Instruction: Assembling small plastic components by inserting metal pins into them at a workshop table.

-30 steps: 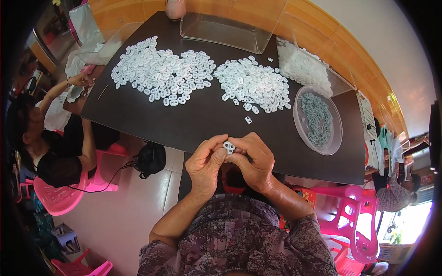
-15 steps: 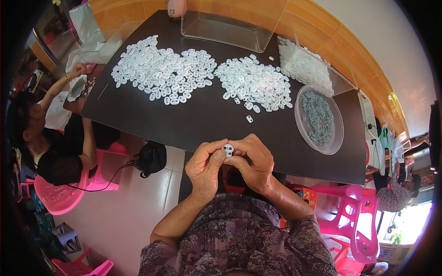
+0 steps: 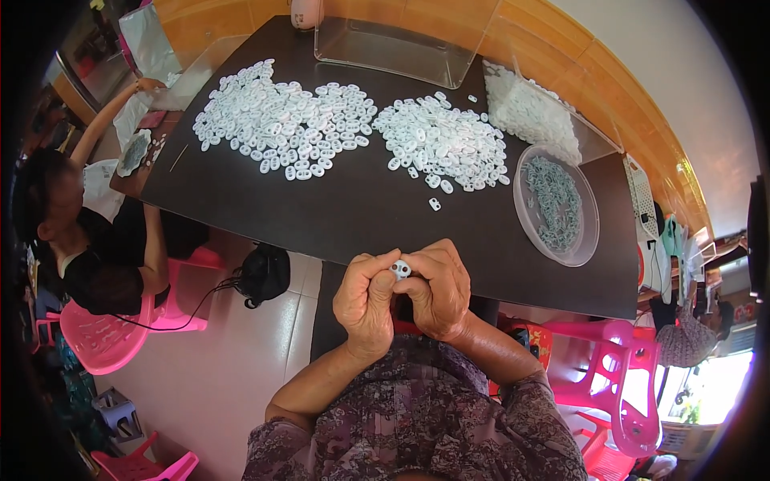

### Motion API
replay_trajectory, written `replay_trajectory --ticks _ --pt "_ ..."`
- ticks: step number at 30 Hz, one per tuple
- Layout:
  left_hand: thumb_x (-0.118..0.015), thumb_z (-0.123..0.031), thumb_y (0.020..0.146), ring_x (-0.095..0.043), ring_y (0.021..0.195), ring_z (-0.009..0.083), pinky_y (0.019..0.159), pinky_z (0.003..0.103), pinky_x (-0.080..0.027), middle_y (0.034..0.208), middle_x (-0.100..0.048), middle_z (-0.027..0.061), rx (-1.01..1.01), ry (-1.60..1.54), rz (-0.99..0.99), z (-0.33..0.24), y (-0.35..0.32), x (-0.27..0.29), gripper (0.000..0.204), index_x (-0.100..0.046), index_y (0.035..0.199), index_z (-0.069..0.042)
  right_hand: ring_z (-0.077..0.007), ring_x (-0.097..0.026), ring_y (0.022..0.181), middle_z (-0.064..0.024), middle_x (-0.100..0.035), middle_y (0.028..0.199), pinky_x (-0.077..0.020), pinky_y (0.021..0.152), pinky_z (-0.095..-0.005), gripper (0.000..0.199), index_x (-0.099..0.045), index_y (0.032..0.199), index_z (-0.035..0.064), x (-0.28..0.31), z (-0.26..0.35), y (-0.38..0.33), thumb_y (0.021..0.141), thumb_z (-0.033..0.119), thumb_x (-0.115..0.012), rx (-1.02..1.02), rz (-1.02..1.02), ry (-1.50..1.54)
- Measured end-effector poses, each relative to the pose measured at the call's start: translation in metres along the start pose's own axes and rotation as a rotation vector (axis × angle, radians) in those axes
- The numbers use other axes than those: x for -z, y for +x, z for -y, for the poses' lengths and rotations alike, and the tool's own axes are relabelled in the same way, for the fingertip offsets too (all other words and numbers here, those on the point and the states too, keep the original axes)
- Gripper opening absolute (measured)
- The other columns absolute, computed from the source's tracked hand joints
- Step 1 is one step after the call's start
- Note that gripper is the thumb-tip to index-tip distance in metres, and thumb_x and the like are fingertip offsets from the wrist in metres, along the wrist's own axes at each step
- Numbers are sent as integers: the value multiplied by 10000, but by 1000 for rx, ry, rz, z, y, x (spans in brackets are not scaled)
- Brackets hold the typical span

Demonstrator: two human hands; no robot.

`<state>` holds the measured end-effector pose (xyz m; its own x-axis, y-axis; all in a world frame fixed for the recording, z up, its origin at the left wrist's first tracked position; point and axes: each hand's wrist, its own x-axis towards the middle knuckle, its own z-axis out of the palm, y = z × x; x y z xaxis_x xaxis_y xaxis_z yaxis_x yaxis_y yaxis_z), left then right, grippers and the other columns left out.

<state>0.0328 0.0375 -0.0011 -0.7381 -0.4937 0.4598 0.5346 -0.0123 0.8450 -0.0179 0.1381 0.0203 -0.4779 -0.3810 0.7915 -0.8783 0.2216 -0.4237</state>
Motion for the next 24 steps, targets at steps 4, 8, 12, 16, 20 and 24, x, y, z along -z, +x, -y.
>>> replay_trajectory --ticks 4,8,12,16,20,24 --pt "-546 -135 932 -426 686 78 617 206 -361 792 -501 12 14 -24 -15 -3 -1 -3 191 -602 1007 32 -243 -540 660 -105 -588 805 -453 562 -319 303 -570 967 -29 -1 1 -1 711 41 -717 1 -9 14" --pt "-535 -146 940 -402 707 79 655 212 -344 782 -467 -2 67 -34 -2 -4 -2 0 193 -598 998 26 -242 -537 658 -105 -586 801 -451 559 -318 309 -567 974 -29 -1 0 0 711 35 -716 -2 0 18" --pt "-529 -141 942 -404 708 82 654 215 -346 782 -470 1 88 -47 -3 -4 -2 1 189 -592 996 28 -244 -536 658 -106 -581 801 -449 551 -322 303 -563 972 -32 -3 1 0 717 38 -711 22 -6 9" --pt "-519 -136 946 -414 725 94 663 223 -355 785 -472 8 38 -50 -23 -4 -3 -3 177 -580 975 27 -246 -535 649 -104 -567 800 -445 541 -325 299 -559 971 -34 -4 0 -2 721 42 -704 64 -12 -31" --pt "-506 -136 952 -423 751 104 693 228 -369 798 -469 15 12 -24 -59 -6 -4 -7 170 -568 960 22 -242 -524 629 -98 -553 787 -437 532 -322 315 -554 977 -33 -6 0 0 711 40 -705 108 -34 -49" --pt "-500 -143 956 -425 769 104 715 230 -374 816 -469 18 49 -31 -80 -3 -7 -11 176 -563 965 22 -233 -512 612 -88 -543 770 -429 527 -323 328 -551 975 -22 -8 -3 -1 693 37 -709 123 -50 -98"
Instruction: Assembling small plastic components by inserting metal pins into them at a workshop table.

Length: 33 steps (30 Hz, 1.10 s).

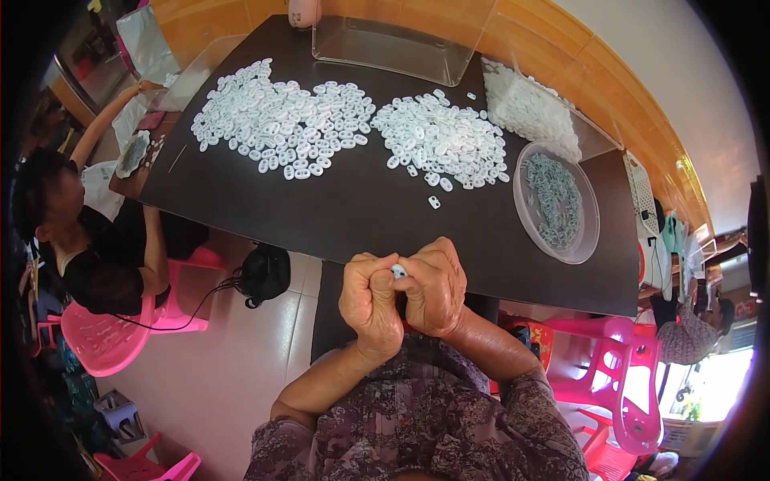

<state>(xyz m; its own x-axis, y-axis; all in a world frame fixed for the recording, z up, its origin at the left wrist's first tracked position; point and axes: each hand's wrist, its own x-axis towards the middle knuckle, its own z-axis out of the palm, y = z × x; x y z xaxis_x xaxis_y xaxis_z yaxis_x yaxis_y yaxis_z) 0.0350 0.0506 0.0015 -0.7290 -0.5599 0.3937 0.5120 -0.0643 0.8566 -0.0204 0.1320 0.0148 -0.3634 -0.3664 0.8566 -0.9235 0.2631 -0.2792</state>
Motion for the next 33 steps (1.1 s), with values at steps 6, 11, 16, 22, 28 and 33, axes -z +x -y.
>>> replay_trajectory --ticks 6,11,16,22,28,33 --pt "-488 -142 963 -428 790 97 739 230 -376 834 -476 24 40 -25 8 0 5 -3 183 -568 958 22 -234 -523 635 -92 -558 795 -434 550 -325 255 -550 974 -8 2 -2 2 759 45 -677 -31 2 -9" --pt "-491 -71 948 -489 702 80 610 211 -410 809 -532 35 85 101 130 -3 20 1 159 -599 1004 32 -249 -539 653 -91 -580 801 -444 559 -335 256 -588 935 -2 16 -12 3 710 11 -709 -120 -24 68" --pt "-586 7 810 -545 657 211 597 295 -443 742 -552 90 -99 486 348 17 54 -8 175 -619 976 -39 -252 -548 643 -87 -603 752 -441 580 -332 136 -646 822 29 69 -36 18 703 -1 -704 -341 61 -67" --pt "-578 9 658 -516 731 262 596 370 -435 755 -497 107 -604 865 653 57 81 -38 143 -579 791 -44 -69 -519 688 -25 -606 745 -426 628 -230 157 -650 923 -5 120 -92 58 774 46 -649 -811 -199 61" --pt "-606 12 594 -514 762 295 611 387 -449 778 -490 121 -597 941 795 68 87 -40 130 -552 700 -42 -102 -536 651 -59 -592 676 -428 622 -249 181 -664 914 8 172 -163 115 772 118 -635 -611 -220 -329" --pt "-632 29 682 -518 719 261 570 370 -438 733 -488 69 -521 872 759 58 90 -44 144 -562 766 -65 -186 -614 639 -103 -663 725 -469 623 -309 198 -674 904 18 183 -235 146 776 165 -639 -417 -110 -653"
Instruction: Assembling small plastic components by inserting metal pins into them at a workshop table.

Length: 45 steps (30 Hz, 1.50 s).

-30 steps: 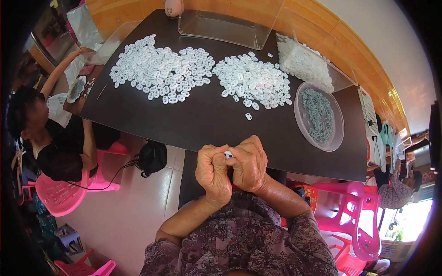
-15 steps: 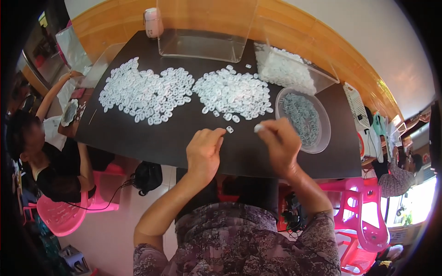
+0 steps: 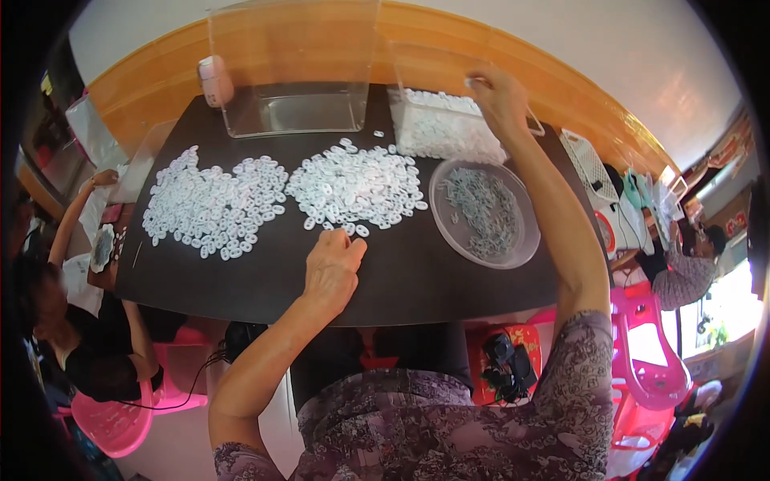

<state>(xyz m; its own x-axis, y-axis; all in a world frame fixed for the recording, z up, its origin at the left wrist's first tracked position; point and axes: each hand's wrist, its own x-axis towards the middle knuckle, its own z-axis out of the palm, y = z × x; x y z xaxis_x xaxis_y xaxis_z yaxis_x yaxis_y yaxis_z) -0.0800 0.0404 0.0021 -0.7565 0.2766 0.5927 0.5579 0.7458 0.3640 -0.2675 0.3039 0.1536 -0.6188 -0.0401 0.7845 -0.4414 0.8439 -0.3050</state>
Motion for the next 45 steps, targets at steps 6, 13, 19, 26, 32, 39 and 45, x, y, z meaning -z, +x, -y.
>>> replay_trajectory --ticks 6,13,19,26,32,39,45 --pt "-606 41 634 -504 683 247 532 365 -429 727 -474 62 -51 -56 0 -6 -8 -5 186 -567 774 -75 -314 -619 757 -130 -660 797 -469 708 -382 179 -688 908 59 -9 -17 -31 746 108 -629 172 35 -236" --pt "-699 42 614 -541 664 242 528 352 -438 696 -507 62 -20 -54 48 -18 -11 8 224 -614 797 -56 -298 -591 799 -115 -633 786 -459 707 -383 74 -679 785 67 31 -19 -132 723 92 -649 155 419 -33" --pt "-704 43 617 -542 674 250 559 353 -442 703 -506 72 -19 -40 82 -22 -15 6 250 -618 829 -55 -299 -568 746 -100 -592 705 -446 661 -402 54 -679 768 86 27 -18 -174 723 87 -649 170 632 -42" --pt "-674 27 677 -540 693 262 577 359 -436 741 -533 82 88 -227 51 -29 -21 20 181 -583 817 -42 -294 -554 740 -89 -583 689 -436 646 -398 107 -688 817 104 30 -28 -174 727 71 -640 145 514 38" --pt "-670 17 731 -532 628 225 571 310 -424 702 -545 87 300 -492 76 -43 -27 31 135 -570 815 -17 -290 -553 768 -84 -585 718 -438 667 -396 118 -680 810 104 31 -25 -181 701 65 -656 173 590 -37" --pt "-657 -8 776 -523 622 153 566 266 -416 701 -544 58 420 -648 55 -51 -37 31 83 -592 827 3 -292 -542 819 -87 -570 748 -434 704 -395 116 -616 754 71 34 -24 -178 663 53 -685 128 622 -34" --pt "-670 -74 823 -512 673 79 618 208 -422 759 -549 17 440 -725 114 -53 -49 27 126 -604 840 32 -293 -537 805 -84 -572 769 -435 714 -398 144 -591 751 61 24 -18 -178 649 50 -693 268 618 -78"
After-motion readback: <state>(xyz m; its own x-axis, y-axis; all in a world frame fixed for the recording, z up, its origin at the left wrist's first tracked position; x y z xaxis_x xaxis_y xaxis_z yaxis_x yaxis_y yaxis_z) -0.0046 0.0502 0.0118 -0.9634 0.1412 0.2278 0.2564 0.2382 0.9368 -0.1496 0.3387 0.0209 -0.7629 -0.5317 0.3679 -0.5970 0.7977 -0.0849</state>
